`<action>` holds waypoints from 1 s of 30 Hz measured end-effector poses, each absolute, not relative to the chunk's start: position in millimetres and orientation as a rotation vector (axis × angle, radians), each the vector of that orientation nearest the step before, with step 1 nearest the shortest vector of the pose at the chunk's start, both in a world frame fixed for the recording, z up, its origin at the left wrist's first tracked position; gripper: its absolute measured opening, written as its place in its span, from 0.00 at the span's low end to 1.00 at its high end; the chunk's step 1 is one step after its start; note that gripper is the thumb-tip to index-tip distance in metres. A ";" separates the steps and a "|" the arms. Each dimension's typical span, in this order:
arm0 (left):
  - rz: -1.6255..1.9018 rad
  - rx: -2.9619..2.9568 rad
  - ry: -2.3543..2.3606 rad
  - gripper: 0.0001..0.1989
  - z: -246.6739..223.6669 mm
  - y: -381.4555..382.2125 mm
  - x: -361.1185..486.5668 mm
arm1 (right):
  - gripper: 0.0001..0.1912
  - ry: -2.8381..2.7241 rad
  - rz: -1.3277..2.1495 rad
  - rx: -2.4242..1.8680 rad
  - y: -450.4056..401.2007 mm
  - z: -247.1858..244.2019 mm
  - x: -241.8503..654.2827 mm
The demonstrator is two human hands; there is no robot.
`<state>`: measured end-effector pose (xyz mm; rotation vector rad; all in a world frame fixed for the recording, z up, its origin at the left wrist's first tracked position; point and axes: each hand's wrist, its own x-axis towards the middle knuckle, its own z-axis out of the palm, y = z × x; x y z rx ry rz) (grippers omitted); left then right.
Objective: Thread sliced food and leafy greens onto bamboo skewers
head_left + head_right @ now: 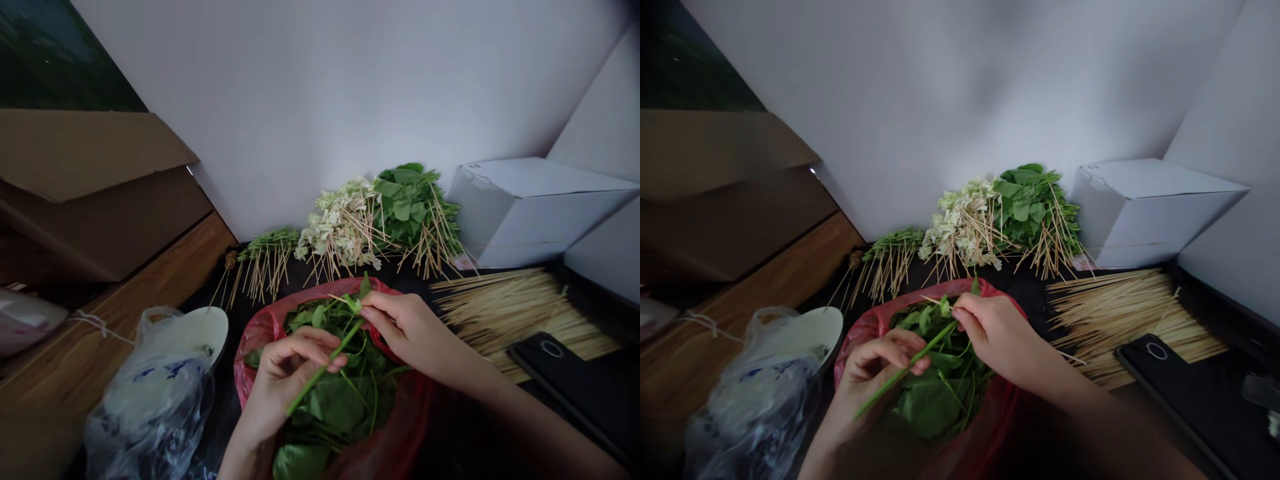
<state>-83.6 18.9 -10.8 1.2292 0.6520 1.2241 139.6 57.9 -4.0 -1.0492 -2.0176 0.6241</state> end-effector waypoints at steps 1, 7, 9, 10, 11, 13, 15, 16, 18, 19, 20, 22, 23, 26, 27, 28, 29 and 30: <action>1.216 1.198 0.672 0.07 -9.9 18.2 -83.1 | 0.13 -2.004 0.620 -1.037 58.3 -2.9 139.8; 1.015 0.949 0.790 0.08 -12.6 25.8 -78.2 | 0.12 -1.989 0.583 -0.999 54.7 -1.6 136.6; 0.942 0.989 0.802 0.12 -17.7 29.0 -75.9 | 0.12 -2.021 0.561 -1.000 52.3 -3.1 133.2; 0.908 1.029 0.809 0.12 -20.3 29.9 -75.0 | 0.13 -2.036 0.552 -0.992 51.1 -3.7 131.5; 0.886 1.068 0.817 0.12 -22.7 30.3 -74.4 | 0.13 -2.044 0.547 -0.980 50.0 -3.9 130.2; 0.886 1.127 0.839 0.11 -25.8 30.2 -74.5 | 0.12 -2.032 0.541 -0.945 48.4 -3.0 129.6; 0.953 1.154 0.865 0.11 -26.2 30.0 -76.4 | 0.09 -1.982 0.508 -0.911 47.7 -0.1 132.2; 1.011 1.152 0.882 0.11 -25.5 30.0 -77.9 | 0.08 -1.948 0.479 -0.898 47.7 2.0 134.7; 1.161 1.103 0.899 0.10 -22.8 30.3 -81.5 | 0.07 -1.888 0.417 -0.888 47.7 6.9 140.9; 1.240 1.058 0.890 0.11 -21.3 30.5 -83.2 | 0.07 -1.862 0.391 -0.887 47.7 9.3 144.1; 1.311 1.011 0.874 0.11 -19.8 30.8 -84.6 | 0.07 -1.844 0.377 -0.886 47.6 11.5 147.2; 1.425 0.928 0.843 0.12 -17.4 31.6 -85.9 | 0.08 -1.837 0.387 -0.872 47.0 14.7 152.0; 1.465 0.897 0.841 0.13 -16.6 32.0 -85.7 | 0.08 -1.846 0.403 -0.858 46.7 15.6 153.6; 1.558 0.838 0.898 0.15 -15.5 32.4 -83.4 | 0.10 -1.917 0.453 -0.791 46.2 15.5 156.1; 1.591 0.836 0.933 0.15 -15.4 31.9 -82.6 | 0.10 -1.945 0.465 -0.769 46.3 14.9 156.7; 1.631 0.844 0.976 0.14 -15.4 31.2 -82.1 | 0.09 -1.970 0.476 -0.752 46.6 14.3 157.4; 1.676 0.861 1.024 0.14 -15.6 30.3 -82.0 | 0.09 -1.992 0.492 -0.741 47.0 13.6 158.2; 1.721 0.879 1.074 0.13 -15.8 29.3 -82.3 | 0.08 -2.008 0.512 -0.734 47.3 13.2 159.2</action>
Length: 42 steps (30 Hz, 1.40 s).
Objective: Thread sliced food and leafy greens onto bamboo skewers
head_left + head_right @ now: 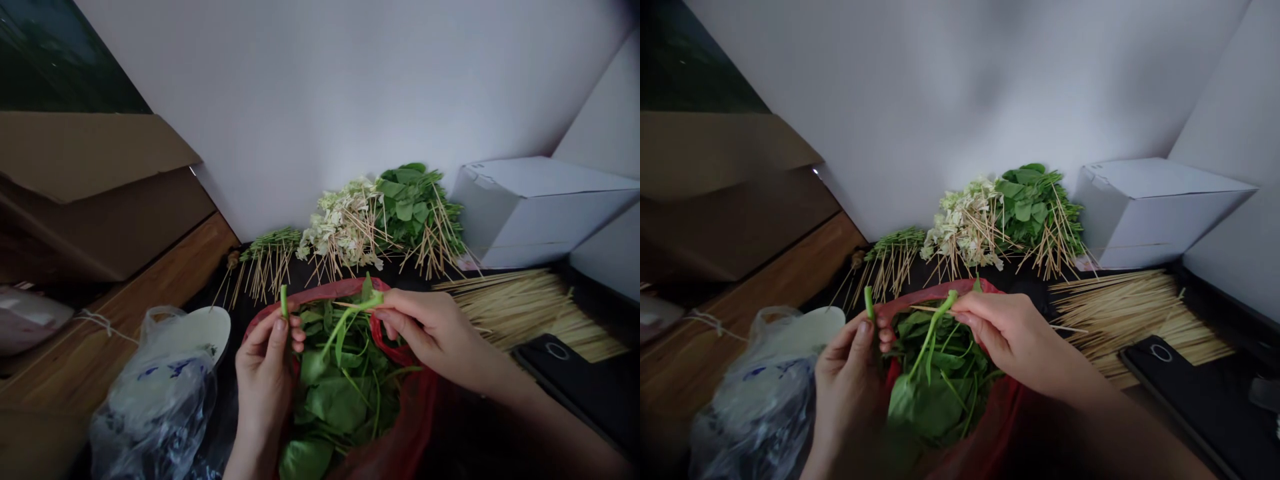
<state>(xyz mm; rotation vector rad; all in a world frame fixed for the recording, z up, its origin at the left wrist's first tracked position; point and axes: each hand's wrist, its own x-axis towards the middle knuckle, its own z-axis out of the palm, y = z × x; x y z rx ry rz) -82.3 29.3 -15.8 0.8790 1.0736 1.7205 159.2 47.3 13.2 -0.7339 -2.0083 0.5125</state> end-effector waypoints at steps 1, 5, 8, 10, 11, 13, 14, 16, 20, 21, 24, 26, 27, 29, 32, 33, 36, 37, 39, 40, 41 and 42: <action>1.757 0.895 1.115 0.12 -16.0 28.5 -82.8 | 0.08 -2.018 0.536 -0.727 47.6 12.9 160.1; 1.699 0.880 1.087 0.13 -17.0 27.9 -83.0 | 0.10 -2.055 0.588 -0.732 46.7 13.4 158.7; 1.507 0.798 0.977 0.14 -15.7 28.5 -78.5 | 0.10 -2.082 0.542 -0.803 44.7 12.1 150.4; 1.415 0.748 0.951 0.15 -13.9 28.6 -74.8 | 0.12 -2.093 0.489 -0.842 44.2 9.3 143.9; 1.391 0.729 0.951 0.16 -13.0 28.6 -73.4 | 0.13 -2.097 0.467 -0.857 44.3 7.4 141.1; 1.375 0.706 0.954 0.17 -12.1 28.9 -71.7 | 0.14 -2.110 0.450 -0.884 45.0 3.4 137.0; 1.374 0.702 0.952 0.17 -12.1 29.1 -71.4 | 0.15 -2.116 0.450 -0.894 45.4 1.4 135.8; 1.374 0.696 0.945 0.17 -12.8 29.8 -71.6 | 0.15 -2.124 0.458 -0.906 46.0 -2.2 134.4; 1.367 0.667 0.930 0.17 -14.7 30.3 -72.0 | 0.14 -2.137 0.465 -0.920 45.8 -7.0 132.9; 1.365 0.664 0.926 0.17 -14.8 30.2 -71.9 | 0.14 -2.143 0.462 -0.925 45.5 -7.6 132.5; 1.365 0.687 0.923 0.16 -14.5 29.7 -71.8 | 0.15 -2.161 0.431 -0.951 44.8 -8.3 131.2; 1.368 0.705 0.936 0.16 -14.3 29.4 -72.0 | 0.16 -2.172 0.408 -0.969 44.3 -8.3 130.6; 1.369 0.707 0.949 0.16 -14.4 29.3 -72.1 | 0.16 -2.177 0.400 -0.977 44.0 -8.3 130.5; 1.377 0.702 0.977 0.17 -15.0 29.3 -72.2 | 0.16 -2.184 0.384 -0.984 43.5 -8.5 130.6; 1.401 0.718 1.013 0.17 -16.4 29.4 -71.8 | 0.16 -2.194 0.364 -1.000 42.6 -8.8 131.3; 1.408 0.728 1.022 0.16 -16.8 29.4 -71.6 | 0.17 -2.196 0.360 -1.005 42.3 -8.8 131.5; 1.424 0.764 1.045 0.15 -18.0 28.8 -71.4 | 0.17 -2.202 0.352 -1.017 41.4 -8.3 131.8; 1.427 0.784 1.057 0.15 -18.5 28.6 -71.7 | 0.17 -2.204 0.351 -1.023 41.0 -8.0 131.8; 1.432 0.839 1.089 0.15 -20.2 28.1 -72.8 | 0.17 -2.210 0.353 -1.042 40.4 -7.5 131.7; 1.430 0.871 1.108 0.14 -21.4 28.0 -73.7 | 0.16 -2.213 0.354 -1.049 40.0 -7.4 131.6; 1.423 0.902 1.127 0.14 -22.8 27.9 -74.6 | 0.16 -2.216 0.354 -1.053 39.6 -7.3 131.4; 1.412 0.932 1.143 0.13 -24.3 27.9 -75.6 | 0.16 -2.219 0.353 -1.056 39.2 -7.3 131.3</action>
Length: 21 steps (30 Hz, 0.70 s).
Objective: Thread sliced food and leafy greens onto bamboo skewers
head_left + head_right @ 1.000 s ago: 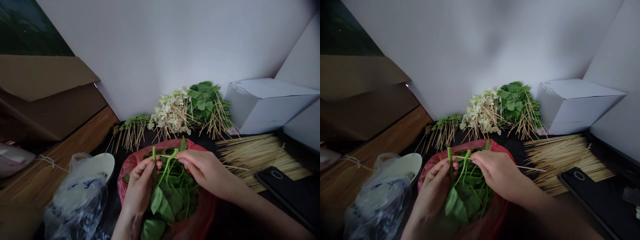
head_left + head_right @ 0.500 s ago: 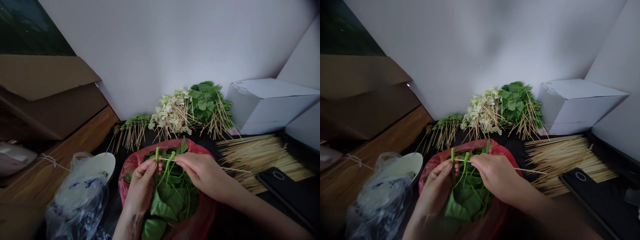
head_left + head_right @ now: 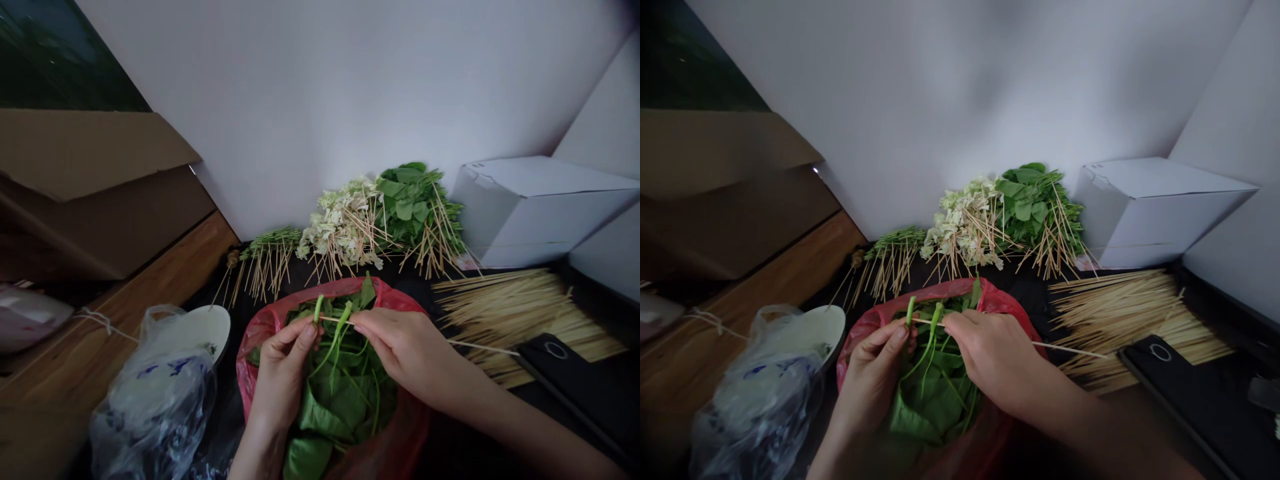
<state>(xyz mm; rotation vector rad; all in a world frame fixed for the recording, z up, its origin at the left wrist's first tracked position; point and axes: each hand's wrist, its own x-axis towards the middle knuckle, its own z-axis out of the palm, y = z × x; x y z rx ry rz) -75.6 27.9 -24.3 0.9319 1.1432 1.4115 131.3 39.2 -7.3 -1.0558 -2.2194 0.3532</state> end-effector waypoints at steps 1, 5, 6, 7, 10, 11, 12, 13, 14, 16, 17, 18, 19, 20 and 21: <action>1.398 0.959 1.156 0.13 -25.7 27.9 -76.5 | 0.16 -2.220 0.352 -1.057 38.8 -7.3 131.1; 1.354 1.043 1.184 0.12 -28.9 28.0 -79.1 | 0.16 -2.222 0.355 -1.067 37.2 -7.6 130.1; 1.349 1.055 1.189 0.12 -28.7 27.9 -79.4 | 0.16 -2.225 0.354 -1.067 37.0 -7.8 129.7; 1.345 1.065 1.194 0.12 -28.3 27.7 -79.4 | 0.16 -2.229 0.350 -1.065 36.8 -8.3 129.3; 1.341 1.078 1.217 0.11 -26.0 26.5 -78.4 | 0.16 -2.232 0.331 -1.062 36.4 -10.5 127.0; 1.343 1.080 1.220 0.10 -25.2 26.1 -77.6 | 0.16 -2.234 0.330 -1.063 36.2 -11.3 126.0; 1.343 1.084 1.217 0.10 -24.5 25.6 -76.6 | 0.16 -2.237 0.333 -1.063 36.1 -12.2 124.9; 1.332 1.096 1.208 0.09 -24.0 25.3 -75.5 | 0.16 -2.240 0.338 -1.062 36.0 -12.9 123.9; 1.315 1.116 1.194 0.08 -23.5 25.2 -74.4 | 0.16 -2.243 0.346 -1.061 36.1 -13.4 123.0; 1.284 1.166 1.157 0.06 -22.8 25.9 -72.7 | 0.15 -2.243 0.370 -1.054 36.6 -13.7 121.9; 1.282 1.193 1.138 0.05 -22.5 26.7 -72.3 | 0.15 -2.237 0.388 -1.048 37.1 -13.4 121.9; 1.289 1.223 1.119 0.04 -22.2 27.7 -72.1 | 0.15 -2.228 0.410 -1.041 37.7 -12.8 122.2; 1.298 1.256 1.098 0.04 -21.8 28.9 -72.2 | 0.14 -2.217 0.436 -1.032 38.3 -11.9 122.6; 1.302 1.299 1.073 0.04 -21.3 30.0 -72.4 | 0.14 -2.204 0.465 -1.022 38.9 -10.8 123.1; 1.298 1.352 1.052 0.05 -20.6 30.9 -72.7 | 0.14 -2.185 0.493 -1.011 39.3 -9.5 123.7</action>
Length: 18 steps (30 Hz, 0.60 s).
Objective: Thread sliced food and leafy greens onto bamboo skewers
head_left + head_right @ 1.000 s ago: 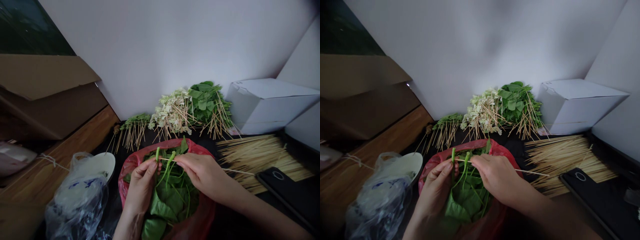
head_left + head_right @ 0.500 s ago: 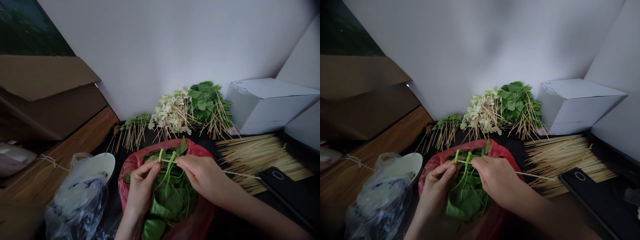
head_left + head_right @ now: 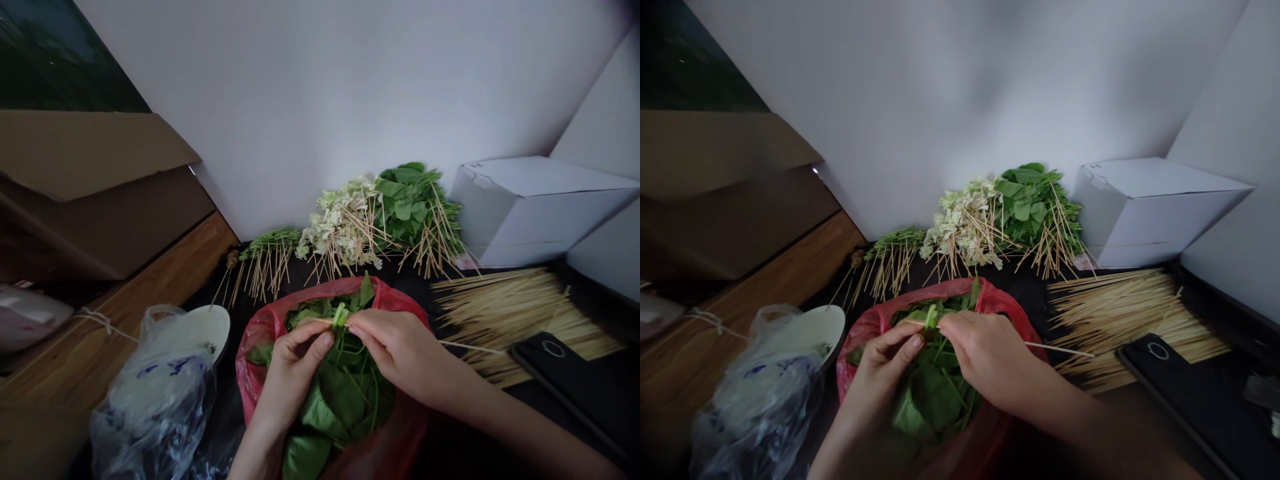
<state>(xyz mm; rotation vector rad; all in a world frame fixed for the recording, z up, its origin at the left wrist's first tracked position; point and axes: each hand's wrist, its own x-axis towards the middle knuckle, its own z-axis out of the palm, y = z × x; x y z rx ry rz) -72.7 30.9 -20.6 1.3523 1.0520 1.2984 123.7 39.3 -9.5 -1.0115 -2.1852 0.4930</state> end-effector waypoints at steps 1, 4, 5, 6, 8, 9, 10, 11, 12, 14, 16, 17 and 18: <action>1.286 1.412 1.040 0.07 -19.8 31.5 -73.0 | 0.14 -2.164 0.522 -0.999 39.6 -8.1 124.1; 1.222 1.519 1.061 0.08 -16.9 30.3 -74.8 | 0.12 -2.116 0.595 -0.947 40.2 -3.8 126.1; 1.192 1.523 1.068 0.08 -15.9 29.2 -76.1 | 0.11 -2.105 0.601 -0.927 40.7 -2.1 127.8; 1.163 1.512 1.068 0.08 -14.9 28.2 -78.0 | 0.10 -2.095 0.592 -0.908 41.5 -0.1 130.4; 1.140 1.485 1.079 0.09 -13.8 27.3 -83.7 | 0.09 -2.063 0.553 -0.882 44.0 4.7 138.5; 1.157 1.485 1.114 0.11 -14.0 28.0 -87.3 | 0.09 -2.041 0.532 -0.876 45.6 7.6 143.9; 1.185 1.504 1.173 0.11 -14.7 29.4 -91.0 | 0.09 -2.015 0.513 -0.877 47.2 10.6 149.8; 1.213 1.551 1.247 0.12 -16.0 31.6 -94.7 | 0.09 -1.989 0.496 -0.884 48.8 13.5 155.7; 1.230 1.630 1.324 0.11 -17.8 34.2 -97.9 | 0.09 -1.963 0.477 -0.897 50.2 16.2 161.3; 1.200 1.868 1.434 0.09 -22.4 40.0 -102.5 | 0.09 -1.914 0.435 -0.926 52.0 19.9 169.7; 1.026 2.130 1.493 0.10 -26.6 44.3 -103.4 | 0.08 -1.883 0.413 -0.943 52.6 20.8 173.3; 0.897 2.236 1.521 0.11 -28.1 45.6 -102.6 | 0.08 -1.880 0.413 -0.940 52.6 20.5 173.4; 0.750 2.317 1.552 0.12 -29.2 46.3 -101.2 | 0.08 -1.882 0.420 -0.933 52.4 19.8 172.7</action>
